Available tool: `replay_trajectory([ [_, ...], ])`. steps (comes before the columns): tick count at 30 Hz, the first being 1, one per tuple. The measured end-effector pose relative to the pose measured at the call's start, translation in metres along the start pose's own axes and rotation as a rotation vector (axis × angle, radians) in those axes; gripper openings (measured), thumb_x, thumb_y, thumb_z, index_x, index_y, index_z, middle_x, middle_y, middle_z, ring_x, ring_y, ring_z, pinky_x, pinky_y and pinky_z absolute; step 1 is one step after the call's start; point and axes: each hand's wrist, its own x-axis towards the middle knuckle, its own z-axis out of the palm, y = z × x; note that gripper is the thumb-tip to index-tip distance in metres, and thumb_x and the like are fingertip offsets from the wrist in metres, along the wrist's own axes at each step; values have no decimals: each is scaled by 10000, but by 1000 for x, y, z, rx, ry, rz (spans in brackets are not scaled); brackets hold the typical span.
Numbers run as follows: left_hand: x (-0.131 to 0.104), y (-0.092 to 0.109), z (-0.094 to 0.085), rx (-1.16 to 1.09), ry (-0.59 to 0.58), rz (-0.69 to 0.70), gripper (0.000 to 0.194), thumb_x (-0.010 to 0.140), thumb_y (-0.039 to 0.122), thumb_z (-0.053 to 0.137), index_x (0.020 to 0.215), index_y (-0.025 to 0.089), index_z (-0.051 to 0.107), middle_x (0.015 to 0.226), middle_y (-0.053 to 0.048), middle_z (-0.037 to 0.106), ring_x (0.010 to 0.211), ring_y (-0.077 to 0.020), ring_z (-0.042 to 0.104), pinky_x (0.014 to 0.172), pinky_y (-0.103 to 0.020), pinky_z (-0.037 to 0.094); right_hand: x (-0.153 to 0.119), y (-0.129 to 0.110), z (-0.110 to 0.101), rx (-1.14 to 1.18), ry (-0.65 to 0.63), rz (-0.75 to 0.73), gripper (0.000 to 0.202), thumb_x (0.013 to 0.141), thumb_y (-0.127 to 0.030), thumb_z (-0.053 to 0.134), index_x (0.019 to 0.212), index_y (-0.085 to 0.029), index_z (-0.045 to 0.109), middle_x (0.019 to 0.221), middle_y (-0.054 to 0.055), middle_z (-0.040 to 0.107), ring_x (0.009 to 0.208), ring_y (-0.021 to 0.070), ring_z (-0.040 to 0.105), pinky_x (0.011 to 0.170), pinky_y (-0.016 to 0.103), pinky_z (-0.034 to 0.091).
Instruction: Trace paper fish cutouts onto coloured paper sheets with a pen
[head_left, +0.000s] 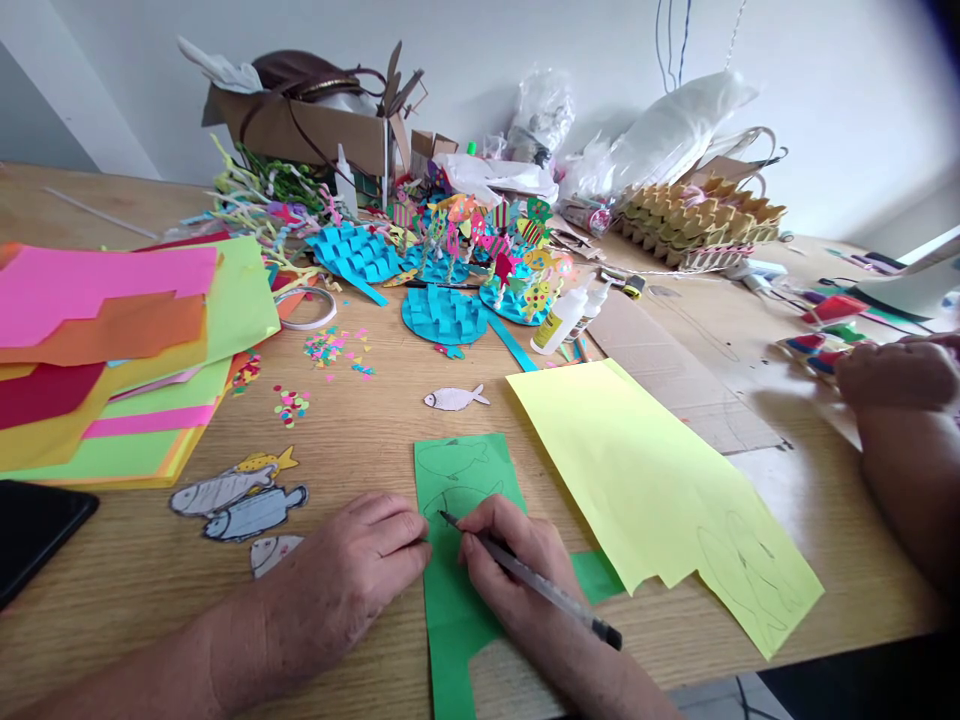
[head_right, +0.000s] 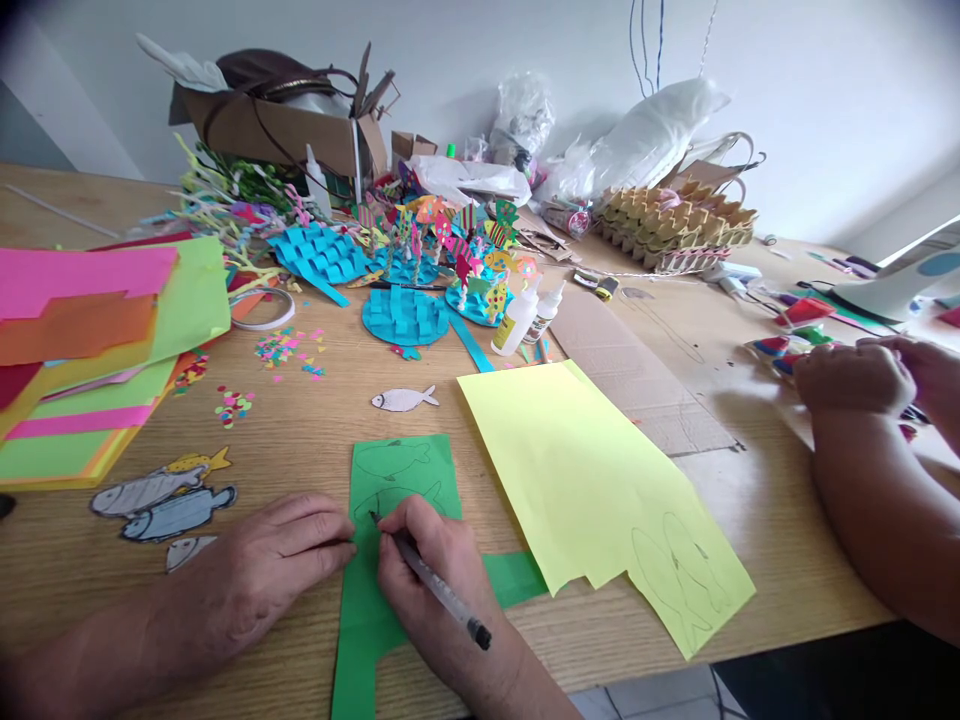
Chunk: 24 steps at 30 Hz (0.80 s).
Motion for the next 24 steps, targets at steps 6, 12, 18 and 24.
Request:
replay_trajectory([
  [6,-2,-2,2,10,9,-1,409,1008,188,220,978,136,625,920,-73,609,853,-203,523,758,-339,468,-1,1,0,7,-1,-1,92,763,-117,485,732,-186,539,514,-67,509,435,75,452,433,161,331],
  [12,-1,-1,1,18,8,-7,422,1010,193,211,968,144,628,906,-66,606,843,-198,521,755,-335,472,1,1,0,11,1,-5,97,764,-117,484,729,-187,541,523,-64,520,447,76,468,442,156,344],
  [18,-1,0,0,-4,-11,-21,426,1012,205,210,979,138,629,915,-70,603,844,-201,512,749,-345,472,1,-1,0,14,-12,3,105,759,-112,476,723,-192,534,530,-60,535,450,78,474,445,159,345],
  [24,1,1,-1,-1,-10,-19,393,1008,188,246,951,135,632,875,-62,597,816,-194,514,724,-328,474,1,0,1,11,-11,-1,102,759,-117,477,715,-193,529,525,-61,530,443,77,469,442,161,342],
])
